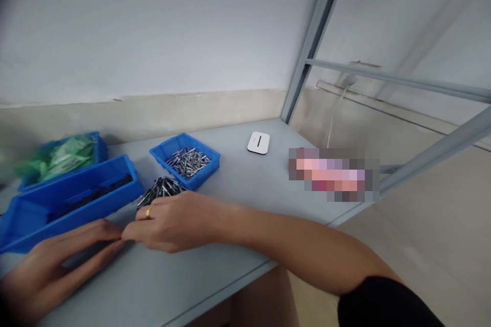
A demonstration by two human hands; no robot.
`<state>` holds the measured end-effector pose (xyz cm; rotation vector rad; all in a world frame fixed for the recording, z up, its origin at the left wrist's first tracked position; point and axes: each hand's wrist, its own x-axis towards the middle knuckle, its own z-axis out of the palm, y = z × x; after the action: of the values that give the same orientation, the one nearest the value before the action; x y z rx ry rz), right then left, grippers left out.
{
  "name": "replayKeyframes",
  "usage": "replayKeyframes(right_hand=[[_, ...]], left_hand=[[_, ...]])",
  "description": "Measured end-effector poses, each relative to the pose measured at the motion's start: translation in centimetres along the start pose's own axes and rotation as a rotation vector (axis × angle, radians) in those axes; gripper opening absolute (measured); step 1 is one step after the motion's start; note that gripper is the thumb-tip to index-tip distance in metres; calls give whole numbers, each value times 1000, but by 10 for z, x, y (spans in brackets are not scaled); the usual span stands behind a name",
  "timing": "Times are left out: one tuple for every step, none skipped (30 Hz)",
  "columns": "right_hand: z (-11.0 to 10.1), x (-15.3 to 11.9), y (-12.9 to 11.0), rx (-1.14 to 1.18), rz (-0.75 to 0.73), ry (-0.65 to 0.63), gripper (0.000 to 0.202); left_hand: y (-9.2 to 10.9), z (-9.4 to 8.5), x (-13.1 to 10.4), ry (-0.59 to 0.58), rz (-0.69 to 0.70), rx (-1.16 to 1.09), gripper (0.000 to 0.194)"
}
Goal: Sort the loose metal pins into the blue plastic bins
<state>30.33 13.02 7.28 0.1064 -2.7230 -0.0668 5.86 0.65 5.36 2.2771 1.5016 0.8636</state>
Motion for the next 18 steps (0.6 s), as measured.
replayKeyframes(right_hand=[[0,0,0,1,-2,2,32],[0,0,1,1,-6,1,31],[0,0,1,0,-8,0,31],[0,0,1,1,-8,0,31],[0,0,0,1,-9,-1,31],[-1,0,0,1,-10,-2,32],[-2,0,0,-1,-13,-5,32],[-2,1,-1,-7,-13,-10,31],[-3,1,-1,-14,-12,-17,31],[-4,1,-1,-21,-12,-24,30],[-4,1,-2,-25,-11,-30,29],[-5,1,-2,-27,-10,-32,29],[-5,2,-2,-28,-14,-31,29],[-5,2,-1,-28,-22,-29,28],[-5,1,-1,-29,-29,-27,29],[-5,1,-1,-32,-34,-27,30],[-5,1,-1,-38,-37,-28,31],[-5,1,-1,-44,-38,-28,32]], left_hand=[[0,0,0,4,-2,-2,27],[0,0,0,7,-3,-4,27],[-1,0,-1,8,-3,-5,26],[-1,0,-1,7,-4,-8,24],[-1,0,-1,3,-2,-11,23],[-1,1,-2,0,-1,-15,22],[-1,1,-2,1,2,-15,21],[-1,1,-2,5,4,-14,20],[0,2,-2,8,7,-14,20],[0,2,-2,10,9,-17,20],[1,1,-2,10,8,-22,20],[1,1,-2,7,7,-30,21],[1,1,-2,2,5,-37,22],[1,1,-2,-3,3,-42,24],[1,1,-2,-5,-1,-44,24],[1,1,-2,-7,-4,-43,24],[0,1,-2,-9,-5,-43,24],[0,1,-3,-13,-5,-41,25]])
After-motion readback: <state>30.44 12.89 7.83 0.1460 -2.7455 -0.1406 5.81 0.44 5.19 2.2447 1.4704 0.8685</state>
